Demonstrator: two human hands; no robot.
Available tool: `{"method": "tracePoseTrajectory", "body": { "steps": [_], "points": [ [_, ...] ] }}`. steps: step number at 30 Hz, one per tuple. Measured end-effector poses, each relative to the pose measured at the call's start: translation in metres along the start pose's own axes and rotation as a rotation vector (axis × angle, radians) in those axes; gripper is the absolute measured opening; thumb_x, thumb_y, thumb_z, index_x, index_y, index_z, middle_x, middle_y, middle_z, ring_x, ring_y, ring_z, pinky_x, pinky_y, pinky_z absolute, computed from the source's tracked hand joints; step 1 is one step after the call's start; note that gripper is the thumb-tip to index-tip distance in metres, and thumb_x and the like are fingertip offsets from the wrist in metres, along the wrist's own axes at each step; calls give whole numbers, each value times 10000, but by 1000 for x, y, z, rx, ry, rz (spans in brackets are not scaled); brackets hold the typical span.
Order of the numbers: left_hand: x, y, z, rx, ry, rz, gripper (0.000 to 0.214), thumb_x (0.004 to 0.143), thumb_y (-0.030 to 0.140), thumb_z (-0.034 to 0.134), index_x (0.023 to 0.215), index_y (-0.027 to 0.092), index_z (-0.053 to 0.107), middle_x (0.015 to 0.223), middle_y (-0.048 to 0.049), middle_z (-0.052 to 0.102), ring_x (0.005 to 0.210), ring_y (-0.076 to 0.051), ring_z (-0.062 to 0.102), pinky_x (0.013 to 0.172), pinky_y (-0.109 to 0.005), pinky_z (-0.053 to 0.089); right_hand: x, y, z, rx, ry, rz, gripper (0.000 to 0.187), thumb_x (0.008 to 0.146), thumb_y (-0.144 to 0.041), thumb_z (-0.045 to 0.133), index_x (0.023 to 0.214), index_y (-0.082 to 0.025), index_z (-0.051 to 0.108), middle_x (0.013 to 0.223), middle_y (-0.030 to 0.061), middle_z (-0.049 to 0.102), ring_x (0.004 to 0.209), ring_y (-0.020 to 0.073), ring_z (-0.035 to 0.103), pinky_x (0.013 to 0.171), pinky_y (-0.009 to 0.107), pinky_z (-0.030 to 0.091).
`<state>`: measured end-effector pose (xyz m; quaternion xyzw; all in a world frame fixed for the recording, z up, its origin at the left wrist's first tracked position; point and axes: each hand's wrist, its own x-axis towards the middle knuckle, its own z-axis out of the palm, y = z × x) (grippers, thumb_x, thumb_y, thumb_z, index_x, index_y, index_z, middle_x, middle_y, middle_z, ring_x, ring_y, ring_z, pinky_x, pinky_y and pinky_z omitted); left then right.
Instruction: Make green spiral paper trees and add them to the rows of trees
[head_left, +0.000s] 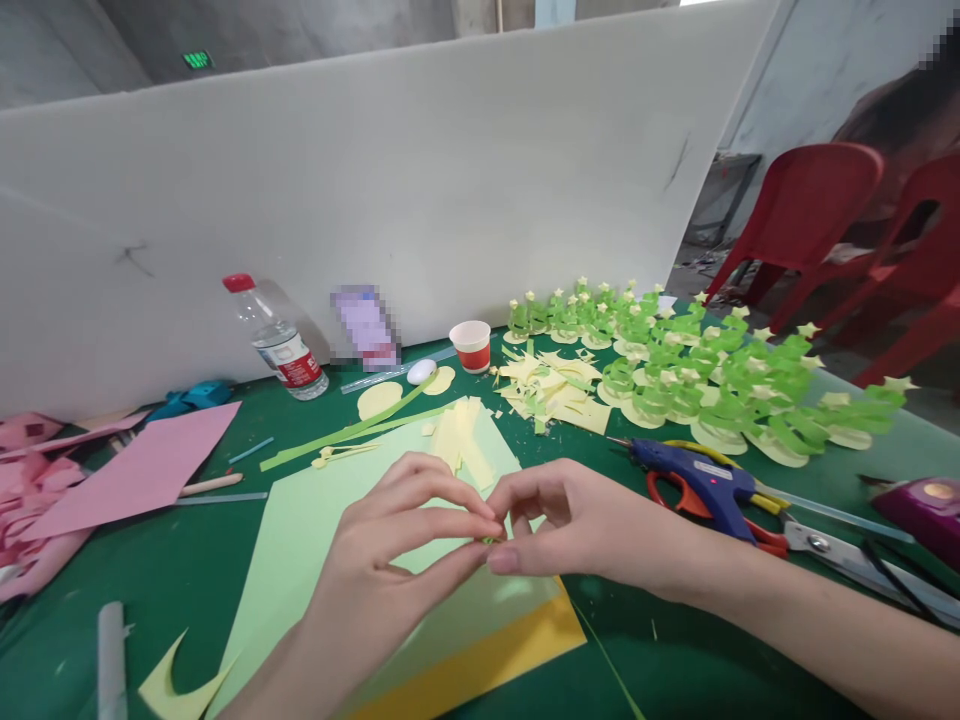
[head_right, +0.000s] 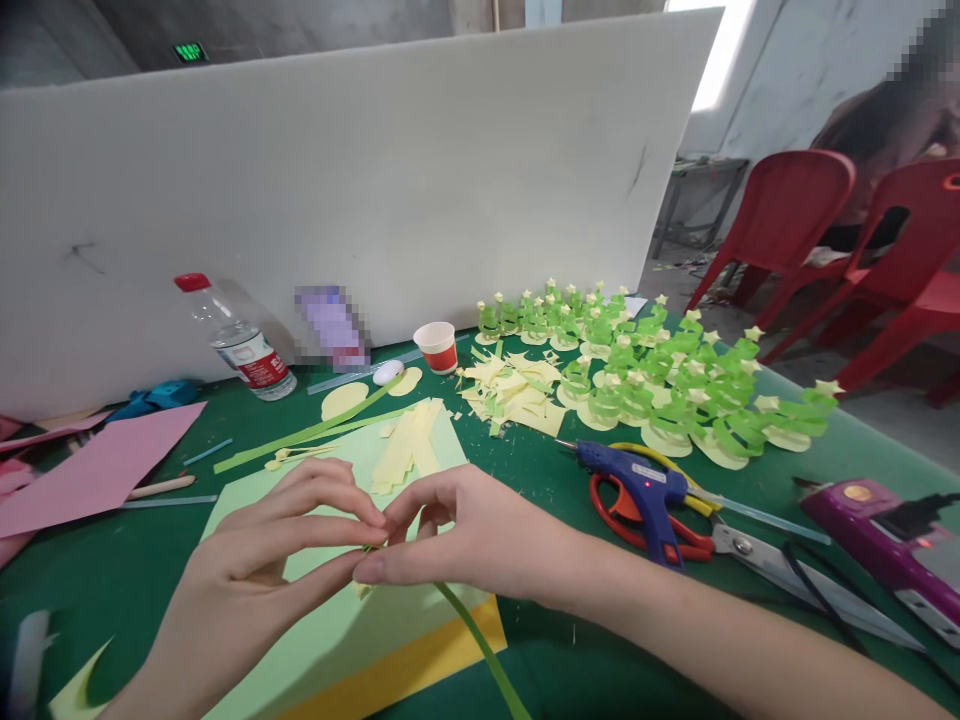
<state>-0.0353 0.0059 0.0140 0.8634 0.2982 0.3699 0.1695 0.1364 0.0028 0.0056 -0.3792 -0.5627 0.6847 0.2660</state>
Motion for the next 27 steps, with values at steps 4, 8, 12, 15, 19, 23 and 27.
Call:
{"method": "tracePoseTrajectory", "body": {
  "steps": [4,8,12,15,19,23,27],
  "points": [
    [-1,1,1,11,-4,-5,120,738,106,618,687,200,671,686,-4,636,700,-126,515,623,-213,466,0,1,0,3,4,2,217,574,-284,728,680,-152,592,648,-29,507,655,100,417,591,231,296],
    [-3,-2,1,18,18,-7,127,741,123,619,673,221,663,672,11,582,694,-118,496,612,-203,447,1,2,0,-24,-3,-4,210,604,-301,706,707,-152,601,641,-32,503,630,92,412,574,232,290],
    [-3,-2,1,44,21,-15,153,758,142,600,647,230,655,633,14,529,683,-122,494,576,-201,444,2,4,0,-28,-9,-3,227,632,-336,681,730,-148,600,652,-27,505,628,92,413,581,238,292],
    [-2,0,1,54,8,-20,156,763,149,595,626,210,639,612,14,519,668,-122,498,576,-206,450,3,5,0,-28,-4,-10,228,637,-348,675,707,-146,597,647,-27,506,620,89,398,571,238,283],
    [-1,2,2,61,-3,-22,161,765,150,594,614,196,629,598,15,510,647,-117,493,582,-208,455,4,5,1,-25,-1,-5,225,631,-347,681,690,-148,594,632,-33,495,608,85,386,555,233,274],
    [-2,1,2,55,-1,-30,170,772,176,591,606,199,620,591,17,501,642,-119,490,589,-216,458,2,4,2,-17,8,3,239,623,-357,687,690,-147,594,626,-37,486,598,80,375,547,230,268],
    [-3,2,2,48,5,-52,164,758,172,602,596,197,608,589,18,497,639,-119,489,576,-211,451,0,3,1,-25,7,4,262,642,-395,669,699,-151,594,641,-34,489,615,80,374,556,227,269]
  ]
}}
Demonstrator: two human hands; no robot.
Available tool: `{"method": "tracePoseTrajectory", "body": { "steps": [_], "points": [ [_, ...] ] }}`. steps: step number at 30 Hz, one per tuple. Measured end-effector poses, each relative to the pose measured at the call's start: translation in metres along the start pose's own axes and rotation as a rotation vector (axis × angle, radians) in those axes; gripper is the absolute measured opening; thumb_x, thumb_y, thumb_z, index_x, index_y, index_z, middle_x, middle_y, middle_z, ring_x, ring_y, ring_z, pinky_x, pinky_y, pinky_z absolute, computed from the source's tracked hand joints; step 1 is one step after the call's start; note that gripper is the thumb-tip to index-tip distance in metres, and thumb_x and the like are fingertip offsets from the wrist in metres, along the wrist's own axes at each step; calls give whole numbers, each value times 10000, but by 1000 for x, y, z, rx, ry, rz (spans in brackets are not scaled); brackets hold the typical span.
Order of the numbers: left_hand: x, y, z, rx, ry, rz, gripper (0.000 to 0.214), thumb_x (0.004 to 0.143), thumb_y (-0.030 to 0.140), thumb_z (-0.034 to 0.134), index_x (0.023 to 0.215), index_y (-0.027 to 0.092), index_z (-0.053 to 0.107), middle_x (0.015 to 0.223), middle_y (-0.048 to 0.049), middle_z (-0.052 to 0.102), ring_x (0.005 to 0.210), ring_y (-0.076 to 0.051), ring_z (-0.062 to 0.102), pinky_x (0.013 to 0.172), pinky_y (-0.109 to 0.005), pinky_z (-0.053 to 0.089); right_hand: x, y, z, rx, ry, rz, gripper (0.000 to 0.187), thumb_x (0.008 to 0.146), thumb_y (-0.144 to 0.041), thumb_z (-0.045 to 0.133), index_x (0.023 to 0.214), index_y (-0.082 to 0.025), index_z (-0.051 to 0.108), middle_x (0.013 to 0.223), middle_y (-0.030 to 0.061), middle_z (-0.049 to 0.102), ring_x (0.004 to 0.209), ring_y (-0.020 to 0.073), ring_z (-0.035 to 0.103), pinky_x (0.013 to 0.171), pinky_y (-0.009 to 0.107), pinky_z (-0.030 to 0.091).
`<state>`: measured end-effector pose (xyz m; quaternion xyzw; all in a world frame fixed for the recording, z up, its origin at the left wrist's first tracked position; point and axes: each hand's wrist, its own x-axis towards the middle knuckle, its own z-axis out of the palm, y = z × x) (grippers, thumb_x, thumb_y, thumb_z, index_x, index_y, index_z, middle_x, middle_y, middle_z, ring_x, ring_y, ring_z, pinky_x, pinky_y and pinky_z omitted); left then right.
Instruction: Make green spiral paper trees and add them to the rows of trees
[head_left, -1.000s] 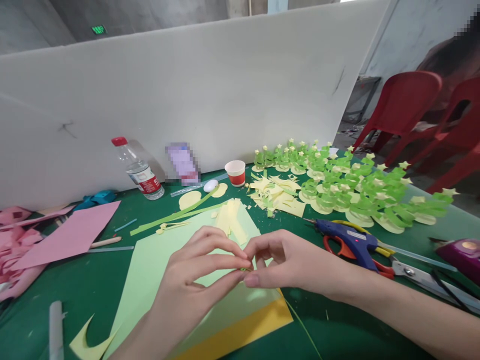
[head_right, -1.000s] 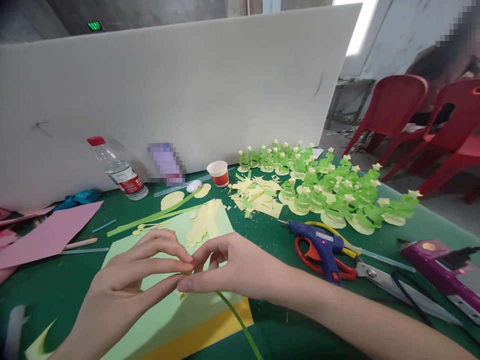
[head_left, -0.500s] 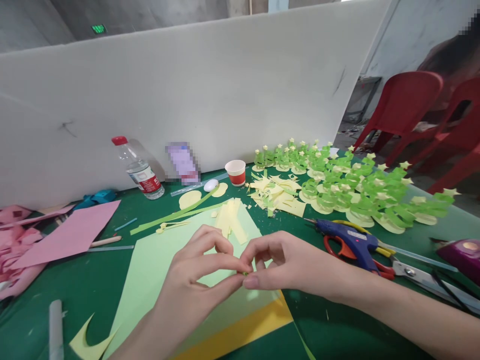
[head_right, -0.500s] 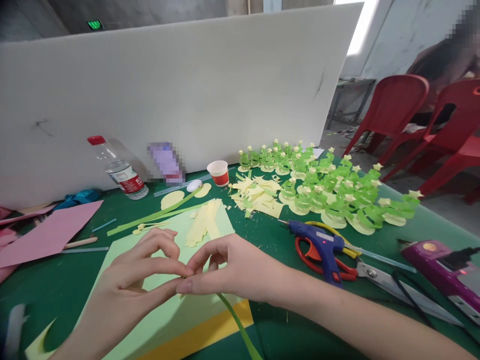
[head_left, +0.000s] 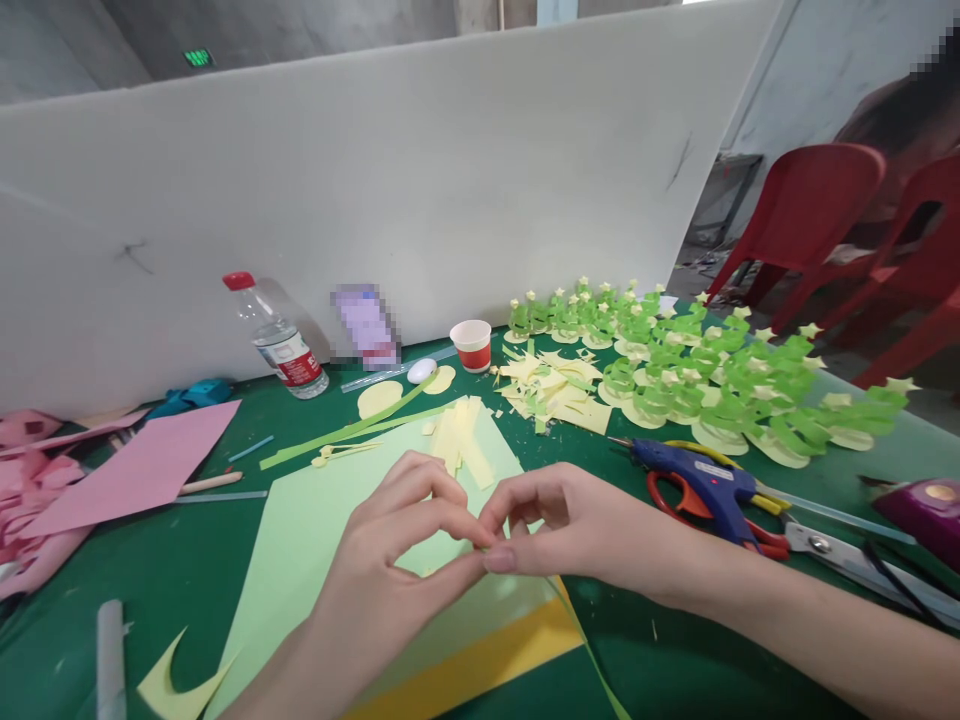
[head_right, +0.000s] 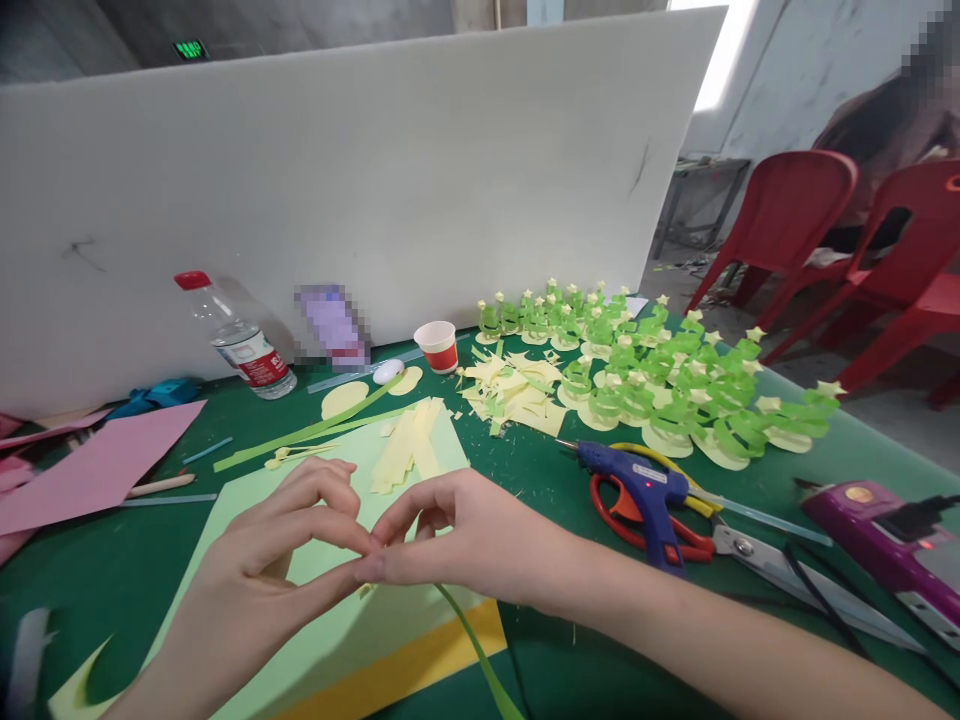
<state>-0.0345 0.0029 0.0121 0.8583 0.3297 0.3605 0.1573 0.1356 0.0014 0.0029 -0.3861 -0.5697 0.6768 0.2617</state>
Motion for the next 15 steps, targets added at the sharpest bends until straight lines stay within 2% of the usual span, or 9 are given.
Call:
{"method": "tracePoseTrajectory", "body": {
  "steps": [3,6,10,12,15],
  "points": [
    [-1,1,0,2,-3,-38,145,734,158,618,593,191,616,566,24,480,583,-107,471,504,-187,407,0,-2,0,-7,11,19,276,657,-413,653,703,-148,590,659,-28,484,631,81,377,566,228,272],
    [-2,1,0,19,-57,-116,124,730,161,606,611,185,632,502,49,419,465,-79,385,399,-174,287,0,-4,1,33,22,49,270,643,-395,669,707,-148,581,649,-32,475,616,72,385,547,218,275],
    [-2,0,1,-15,-171,-234,150,766,231,560,648,170,628,449,96,154,387,-62,159,366,-202,135,1,-5,2,71,33,83,230,642,-338,673,692,-141,565,568,-63,420,518,40,311,479,209,221],
    [-3,-1,1,-42,-210,-265,158,780,263,547,689,167,633,462,100,102,387,-63,123,370,-208,118,1,-5,2,69,33,76,209,658,-323,657,686,-138,567,556,-68,412,504,34,288,469,212,202],
    [-4,-1,1,-57,-244,-279,164,797,274,524,748,175,645,452,102,119,381,-62,133,372,-208,126,0,-5,0,80,29,77,207,661,-327,654,686,-138,571,539,-75,398,490,32,264,460,220,182]
  ]
}}
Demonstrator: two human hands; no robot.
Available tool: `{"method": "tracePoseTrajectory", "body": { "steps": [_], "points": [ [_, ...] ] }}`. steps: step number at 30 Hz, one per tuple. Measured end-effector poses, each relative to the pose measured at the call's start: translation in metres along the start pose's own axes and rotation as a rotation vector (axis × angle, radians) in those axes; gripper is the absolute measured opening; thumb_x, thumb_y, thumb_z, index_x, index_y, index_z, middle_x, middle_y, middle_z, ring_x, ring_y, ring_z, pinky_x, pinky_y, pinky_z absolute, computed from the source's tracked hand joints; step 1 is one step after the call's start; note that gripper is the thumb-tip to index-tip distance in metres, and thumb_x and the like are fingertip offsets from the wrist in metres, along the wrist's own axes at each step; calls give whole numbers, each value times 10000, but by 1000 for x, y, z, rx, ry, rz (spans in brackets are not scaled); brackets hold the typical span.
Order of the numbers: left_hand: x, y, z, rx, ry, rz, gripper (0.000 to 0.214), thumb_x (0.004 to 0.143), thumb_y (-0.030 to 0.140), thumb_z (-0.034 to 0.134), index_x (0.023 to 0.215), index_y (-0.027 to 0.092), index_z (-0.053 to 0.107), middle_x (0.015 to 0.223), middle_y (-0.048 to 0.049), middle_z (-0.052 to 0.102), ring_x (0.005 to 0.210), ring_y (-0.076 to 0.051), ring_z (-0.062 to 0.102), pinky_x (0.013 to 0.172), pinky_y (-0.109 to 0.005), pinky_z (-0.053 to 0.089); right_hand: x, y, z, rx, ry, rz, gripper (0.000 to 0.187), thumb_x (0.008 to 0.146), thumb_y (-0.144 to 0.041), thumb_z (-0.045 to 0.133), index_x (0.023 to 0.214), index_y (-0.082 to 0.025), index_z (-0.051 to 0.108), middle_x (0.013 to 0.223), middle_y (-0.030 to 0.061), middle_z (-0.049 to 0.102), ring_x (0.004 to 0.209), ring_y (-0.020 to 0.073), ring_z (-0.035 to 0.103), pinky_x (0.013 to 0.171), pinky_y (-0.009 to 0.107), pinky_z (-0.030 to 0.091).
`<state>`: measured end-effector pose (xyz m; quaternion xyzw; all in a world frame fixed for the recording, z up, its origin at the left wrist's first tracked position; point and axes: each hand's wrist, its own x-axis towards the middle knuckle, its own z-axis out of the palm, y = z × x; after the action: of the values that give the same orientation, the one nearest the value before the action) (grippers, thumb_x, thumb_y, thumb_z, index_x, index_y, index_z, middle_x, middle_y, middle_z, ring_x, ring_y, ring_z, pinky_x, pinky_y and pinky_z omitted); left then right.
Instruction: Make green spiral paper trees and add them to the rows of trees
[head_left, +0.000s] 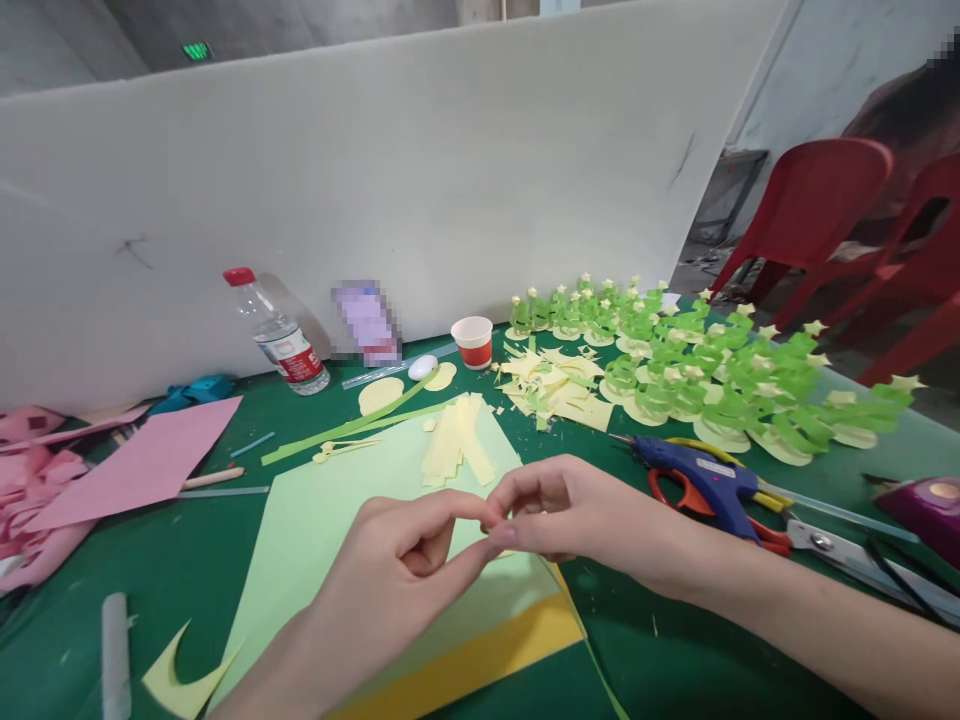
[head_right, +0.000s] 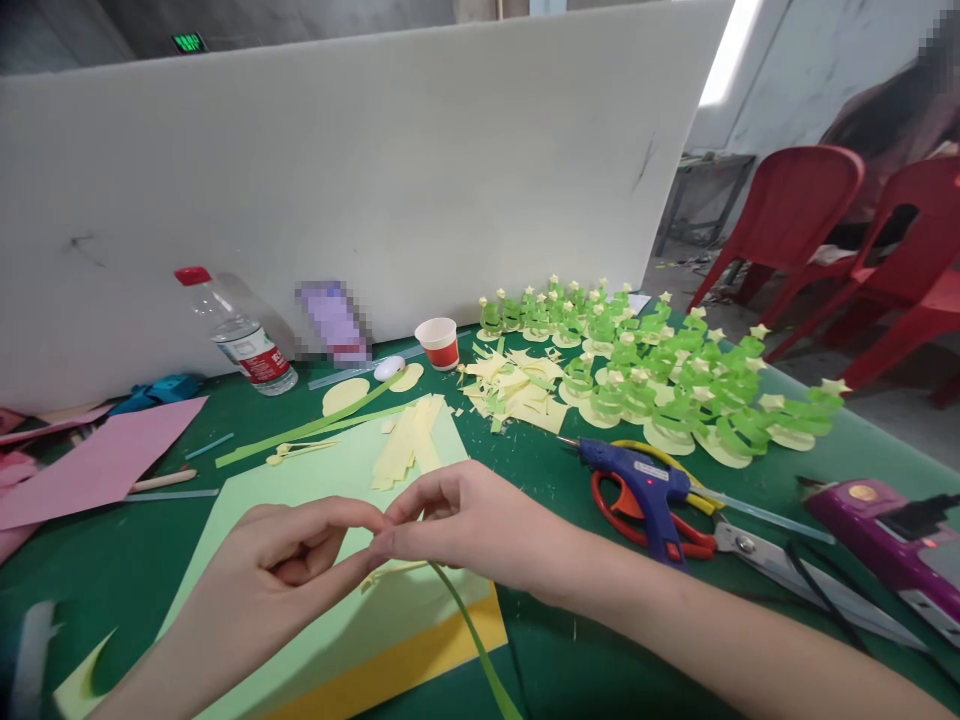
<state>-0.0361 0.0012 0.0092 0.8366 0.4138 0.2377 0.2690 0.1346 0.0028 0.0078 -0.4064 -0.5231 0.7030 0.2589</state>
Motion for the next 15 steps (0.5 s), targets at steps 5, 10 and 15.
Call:
{"method": "tracePoseTrajectory", "body": {
  "steps": [5,10,15],
  "points": [
    [-1,1,-1,29,-13,11,182,802,240,493,790,169,660,449,101,136,373,-58,141,363,-201,132,1,1,-1,21,6,6,231,646,-347,668,686,-139,575,529,-77,402,477,33,264,460,228,172],
    [1,0,-2,13,-12,20,180,792,202,497,801,182,676,414,86,323,368,-53,291,367,-155,257,2,2,-1,20,-1,16,256,647,-378,668,699,-143,578,548,-73,409,487,35,266,468,223,186],
    [0,-2,-2,43,21,75,187,788,195,515,795,204,702,474,35,548,419,-72,443,395,-144,340,1,1,-2,-9,-15,15,265,645,-382,667,714,-140,585,586,-56,449,523,41,327,486,208,229]
  ]
}}
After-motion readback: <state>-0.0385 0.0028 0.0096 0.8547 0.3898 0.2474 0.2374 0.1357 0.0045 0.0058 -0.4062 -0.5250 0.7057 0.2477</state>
